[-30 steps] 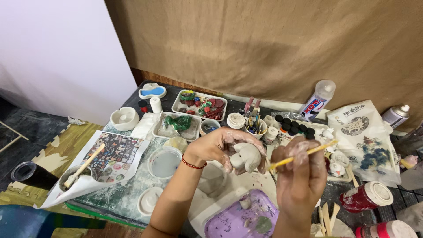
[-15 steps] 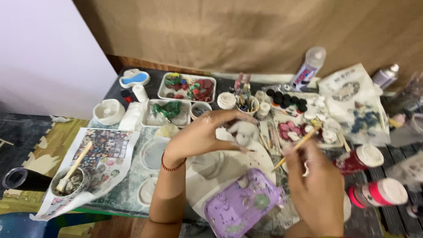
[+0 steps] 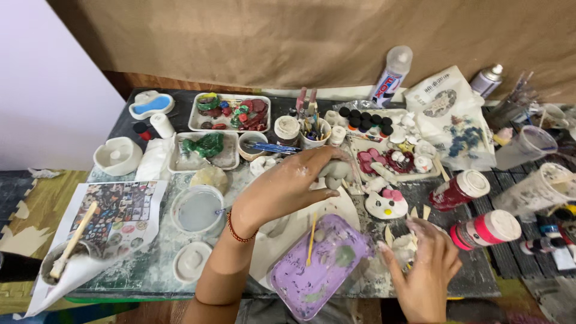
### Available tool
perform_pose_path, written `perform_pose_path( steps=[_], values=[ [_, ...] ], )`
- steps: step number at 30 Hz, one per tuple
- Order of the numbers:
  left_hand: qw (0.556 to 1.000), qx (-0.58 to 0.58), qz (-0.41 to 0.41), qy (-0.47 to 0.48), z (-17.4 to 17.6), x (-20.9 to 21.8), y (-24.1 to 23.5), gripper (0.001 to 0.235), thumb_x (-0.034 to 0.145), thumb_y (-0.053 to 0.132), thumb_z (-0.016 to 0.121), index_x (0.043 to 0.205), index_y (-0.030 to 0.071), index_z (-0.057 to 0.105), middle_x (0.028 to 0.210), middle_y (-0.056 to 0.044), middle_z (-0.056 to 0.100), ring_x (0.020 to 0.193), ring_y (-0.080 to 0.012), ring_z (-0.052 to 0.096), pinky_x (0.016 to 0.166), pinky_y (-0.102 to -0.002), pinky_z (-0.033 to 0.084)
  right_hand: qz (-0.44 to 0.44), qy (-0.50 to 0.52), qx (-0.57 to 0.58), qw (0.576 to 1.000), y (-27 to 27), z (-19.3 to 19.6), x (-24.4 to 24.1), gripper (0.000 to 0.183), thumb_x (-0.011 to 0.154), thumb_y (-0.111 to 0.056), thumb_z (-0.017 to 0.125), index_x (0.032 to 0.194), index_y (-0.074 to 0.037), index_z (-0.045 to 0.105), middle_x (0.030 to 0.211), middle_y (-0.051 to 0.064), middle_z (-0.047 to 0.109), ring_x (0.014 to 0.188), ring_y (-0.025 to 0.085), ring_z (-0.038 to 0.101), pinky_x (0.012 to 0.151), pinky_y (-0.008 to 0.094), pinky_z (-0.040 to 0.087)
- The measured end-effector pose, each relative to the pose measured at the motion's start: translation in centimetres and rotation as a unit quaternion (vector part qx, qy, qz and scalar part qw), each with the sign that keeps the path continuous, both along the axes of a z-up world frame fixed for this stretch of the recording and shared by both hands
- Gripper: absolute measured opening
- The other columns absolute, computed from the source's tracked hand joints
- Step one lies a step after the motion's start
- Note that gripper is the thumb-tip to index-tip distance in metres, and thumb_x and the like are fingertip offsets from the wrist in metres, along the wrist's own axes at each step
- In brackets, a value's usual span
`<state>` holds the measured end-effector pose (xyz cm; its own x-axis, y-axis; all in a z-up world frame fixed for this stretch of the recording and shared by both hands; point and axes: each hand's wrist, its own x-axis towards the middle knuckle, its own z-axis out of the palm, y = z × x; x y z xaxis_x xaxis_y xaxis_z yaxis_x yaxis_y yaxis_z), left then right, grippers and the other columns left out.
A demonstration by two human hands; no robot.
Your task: The person shapes a small lump of clay into a figurine using hands and a wooden sculpting tool. They repeatedly smooth the surface, add small clay pieces, and refine the form on a cluttered workbench.
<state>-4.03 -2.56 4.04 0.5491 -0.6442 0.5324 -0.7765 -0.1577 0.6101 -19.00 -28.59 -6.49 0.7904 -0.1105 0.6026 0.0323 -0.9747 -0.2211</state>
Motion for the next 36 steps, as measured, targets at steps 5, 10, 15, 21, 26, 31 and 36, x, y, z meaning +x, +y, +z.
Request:
perform_pose_path(
  steps=[5,10,15,21,26,31,36],
  values=[
    [0.999,0.033,0.014,-0.017,-0.4,-0.3,-1.0,0.056,0.084,0.016,0.078,0.133,0.007,0.053,0.125,-0.019,0.066,0.114,-0.0381,0.065,0.092,-0.043,0.053,-0.034,0.046,0.057,0.997,-2.9,-5.7,-1.6,0.081,0.077,-0.037,0.076,0.141,0.002,0.046,0.129,0.024,0.059,0.121,0.041,0.053,0.103,0.052,0.035],
    [0.997,0.064,0.037,0.023,0.0,-0.3,-1.4,0.055,0.084,0.025,0.080,0.130,0.007,0.053,0.119,-0.018,0.068,0.108,-0.0381,0.066,0.087,-0.044,0.054,-0.025,0.163,0.147,0.975,-3.8,-9.4,-1.0,0.042,0.089,-0.031,0.074,0.119,-0.006,0.061,0.112,0.015,0.070,0.105,0.037,0.064,0.097,0.050,0.047],
    [0.999,0.016,0.048,-0.021,0.5,0.0,-1.0,0.058,0.082,0.027,0.083,0.128,0.007,0.055,0.121,-0.017,0.068,0.111,-0.0388,0.065,0.088,-0.044,0.054,0.015,0.022,0.465,0.885,-4.3,-6.0,1.2,0.043,0.105,-0.025,0.052,0.137,-0.003,0.034,0.108,0.016,0.065,0.088,0.029,0.072,0.076,0.043,0.060],
    [0.982,-0.110,0.078,-0.129,0.9,0.0,-0.9,0.064,0.088,0.022,0.082,0.138,0.001,0.049,0.136,-0.017,0.061,0.123,-0.0379,0.062,0.103,-0.042,0.053,0.316,-0.072,0.549,0.770,-1.6,4.3,5.7,0.078,0.097,-0.015,0.056,0.162,-0.022,0.012,0.097,0.017,0.060,0.064,0.025,0.062,0.051,0.037,0.058],
    [0.969,-0.116,0.140,-0.167,1.3,0.0,0.7,0.064,0.084,0.016,0.085,0.137,0.004,0.052,0.136,-0.012,0.066,0.124,-0.0337,0.065,0.105,-0.040,0.053,0.529,0.047,0.592,0.605,2.3,9.2,11.0,0.072,0.095,-0.018,0.067,0.157,-0.022,0.031,0.096,0.020,0.058,0.059,0.025,0.060,0.044,0.035,0.053],
    [0.942,-0.224,0.137,-0.209,1.2,0.5,1.9,0.070,0.078,0.013,0.090,0.135,0.009,0.052,0.142,-0.011,0.063,0.133,-0.0297,0.064,0.113,-0.039,0.053,0.628,0.120,0.673,0.373,4.5,10.1,12.2,0.059,0.097,-0.016,0.069,0.149,-0.023,0.041,0.097,0.023,0.057,0.059,0.028,0.057,0.042,0.036,0.053],
    [0.928,-0.235,0.172,-0.234,0.9,1.0,2.6,0.064,0.072,0.016,0.093,0.127,0.011,0.060,0.147,-0.015,0.055,0.122,-0.0223,0.066,0.108,-0.036,0.056,0.600,0.044,0.592,0.536,4.6,9.4,12.2,0.065,0.094,-0.014,0.070,0.152,-0.021,0.040,0.103,0.024,0.060,0.065,0.028,0.063,0.048,0.033,0.055]
  ],
)
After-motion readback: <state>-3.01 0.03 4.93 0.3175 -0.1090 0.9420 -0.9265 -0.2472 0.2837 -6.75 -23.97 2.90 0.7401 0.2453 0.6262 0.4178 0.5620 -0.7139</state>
